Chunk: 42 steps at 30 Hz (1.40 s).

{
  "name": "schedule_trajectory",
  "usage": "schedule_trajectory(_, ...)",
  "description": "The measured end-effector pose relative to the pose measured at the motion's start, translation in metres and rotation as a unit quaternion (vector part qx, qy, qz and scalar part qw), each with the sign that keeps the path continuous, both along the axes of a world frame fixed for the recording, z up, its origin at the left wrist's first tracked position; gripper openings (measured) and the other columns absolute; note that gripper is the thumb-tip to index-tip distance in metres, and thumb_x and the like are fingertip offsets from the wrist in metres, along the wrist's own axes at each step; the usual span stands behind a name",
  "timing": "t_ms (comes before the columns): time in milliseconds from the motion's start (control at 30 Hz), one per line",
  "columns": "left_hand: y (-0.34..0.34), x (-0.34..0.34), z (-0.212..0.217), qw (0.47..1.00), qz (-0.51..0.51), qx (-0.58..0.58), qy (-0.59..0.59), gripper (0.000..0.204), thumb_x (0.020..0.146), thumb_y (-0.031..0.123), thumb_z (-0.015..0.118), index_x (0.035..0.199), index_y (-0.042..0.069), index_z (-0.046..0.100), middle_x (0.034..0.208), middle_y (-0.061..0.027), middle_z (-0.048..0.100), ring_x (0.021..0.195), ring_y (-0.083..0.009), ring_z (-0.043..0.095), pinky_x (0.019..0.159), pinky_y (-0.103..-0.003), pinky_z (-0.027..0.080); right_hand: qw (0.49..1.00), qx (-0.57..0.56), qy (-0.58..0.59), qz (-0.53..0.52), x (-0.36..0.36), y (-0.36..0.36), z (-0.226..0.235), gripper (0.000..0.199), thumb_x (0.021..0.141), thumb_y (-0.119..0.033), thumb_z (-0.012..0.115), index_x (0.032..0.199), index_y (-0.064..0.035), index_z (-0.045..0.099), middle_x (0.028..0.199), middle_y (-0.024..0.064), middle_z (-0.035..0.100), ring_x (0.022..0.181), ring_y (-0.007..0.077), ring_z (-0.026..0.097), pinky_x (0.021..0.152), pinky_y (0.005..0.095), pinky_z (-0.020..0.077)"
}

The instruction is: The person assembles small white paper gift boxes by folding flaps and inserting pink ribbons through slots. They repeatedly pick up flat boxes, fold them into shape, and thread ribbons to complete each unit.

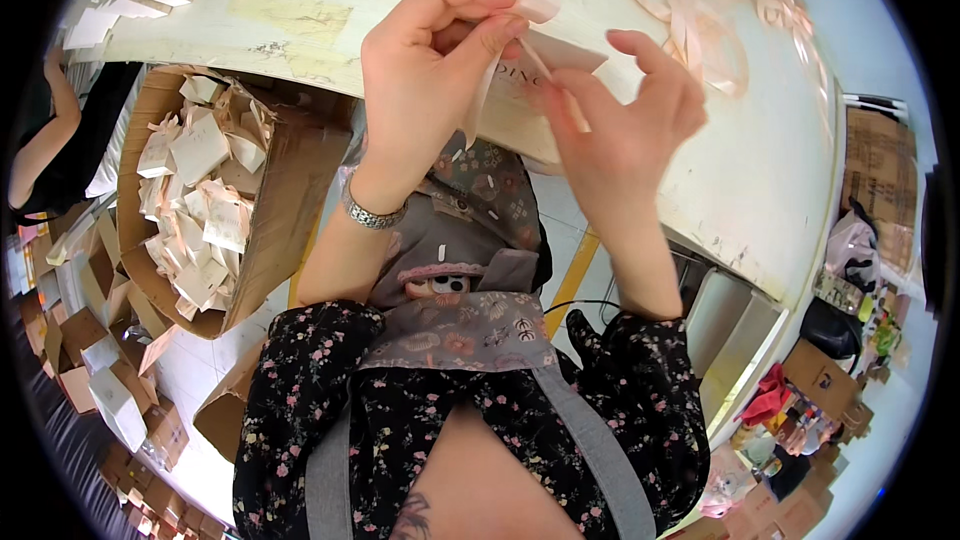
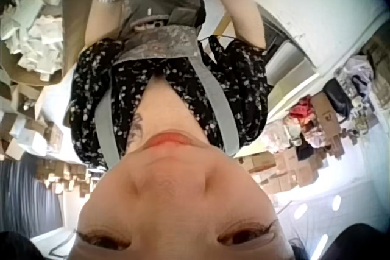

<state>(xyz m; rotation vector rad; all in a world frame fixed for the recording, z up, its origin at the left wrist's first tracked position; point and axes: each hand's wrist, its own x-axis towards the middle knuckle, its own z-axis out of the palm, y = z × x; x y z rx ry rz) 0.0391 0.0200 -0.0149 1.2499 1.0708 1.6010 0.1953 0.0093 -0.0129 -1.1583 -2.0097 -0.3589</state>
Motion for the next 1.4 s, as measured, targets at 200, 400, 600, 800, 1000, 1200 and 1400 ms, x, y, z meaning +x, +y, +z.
schedule_trajectory(200,-0.003,-0.010,-0.001,0.999,-0.047,0.015,0.010,0.021,0.086,-0.005,0.062,0.106,-0.004,0.056,0.090,-0.0100,0.068,0.075,-0.0131,0.065,0.067,-0.022,0.053,0.959,-0.257,-0.030,0.120,0.019,0.052,0.064,0.010,0.069,-0.015,0.071,0.076,-0.0106,0.067,0.078,0.0076,0.062,0.073,0.0232,0.059,0.065,0.0362,0.0424)
schedule_trajectory(400,0.001,0.002,0.018,0.986,-0.019,-0.011,0.168,0.028,0.082,0.004,0.066,0.107,-0.001,0.056,0.076,-0.0027,0.069,0.064,-0.0108,0.064,0.059,-0.022,0.050,0.926,-0.343,-0.152,0.037,-0.027,0.073,0.106,0.021,0.075,-0.017,0.064,0.065,0.0013,0.064,0.069,0.0172,0.062,0.064,0.0297,0.062,0.065,0.0376,0.0511)
schedule_trajectory(600,0.013,0.001,-0.006,0.965,0.113,0.101,0.216,0.015,0.076,0.006,0.067,0.088,0.014,0.068,0.070,-0.0016,0.068,0.057,-0.0161,0.063,0.054,-0.027,0.048,0.970,-0.168,-0.138,0.108,-0.028,0.011,0.085,0.020,0.076,-0.015,0.074,0.092,-0.0054,0.066,0.066,0.0033,0.062,0.055,0.0152,0.056,0.057,0.0252,0.0449)
schedule_trajectory(800,0.005,0.011,0.000,0.900,0.189,0.128,0.371,0.023,0.075,0.004,0.068,0.097,0.011,0.071,0.075,0.0004,0.066,0.076,-0.0112,0.057,0.064,-0.023,0.048,0.809,-0.462,0.335,0.141,-0.005,-0.002,0.024,0.028,0.082,-0.017,0.072,0.102,-0.0009,0.064,0.075,0.0052,0.068,0.063,0.0085,0.059,0.059,0.0239,0.0472)
schedule_trajectory(1000,0.016,-0.004,-0.010,0.901,0.165,0.203,0.346,0.018,0.078,0.002,0.068,0.095,0.008,0.070,0.092,-0.0029,0.068,0.086,-0.0110,0.061,0.065,-0.025,0.050,0.791,-0.410,0.411,0.195,-0.005,0.019,-0.011,0.019,0.080,-0.014,0.072,0.096,-0.0036,0.069,0.084,0.0029,0.068,0.074,0.0140,0.059,0.065,0.0264,0.0454)
schedule_trajectory(1200,0.012,-0.021,0.004,0.986,0.008,0.016,0.166,0.021,0.079,0.000,0.067,0.097,0.012,0.068,0.082,0.0023,0.065,0.071,-0.0089,0.059,0.060,-0.021,0.046,0.984,0.014,0.104,0.142,-0.008,0.047,-0.004,0.011,0.075,-0.010,0.074,0.086,-0.0093,0.070,0.094,0.0000,0.066,0.080,0.0216,0.058,0.071,0.0313,0.0440)
schedule_trajectory(1400,0.019,-0.033,0.008,0.967,-0.023,0.045,0.248,0.019,0.083,-0.001,0.066,0.102,0.003,0.066,0.098,-0.0033,0.066,0.090,-0.0101,0.062,0.071,-0.022,0.053,0.865,-0.223,0.336,0.299,-0.017,0.063,-0.011,0.021,0.077,-0.004,0.071,0.098,-0.0095,0.066,0.094,0.0002,0.065,0.087,0.0168,0.059,0.077,0.0278,0.0481)
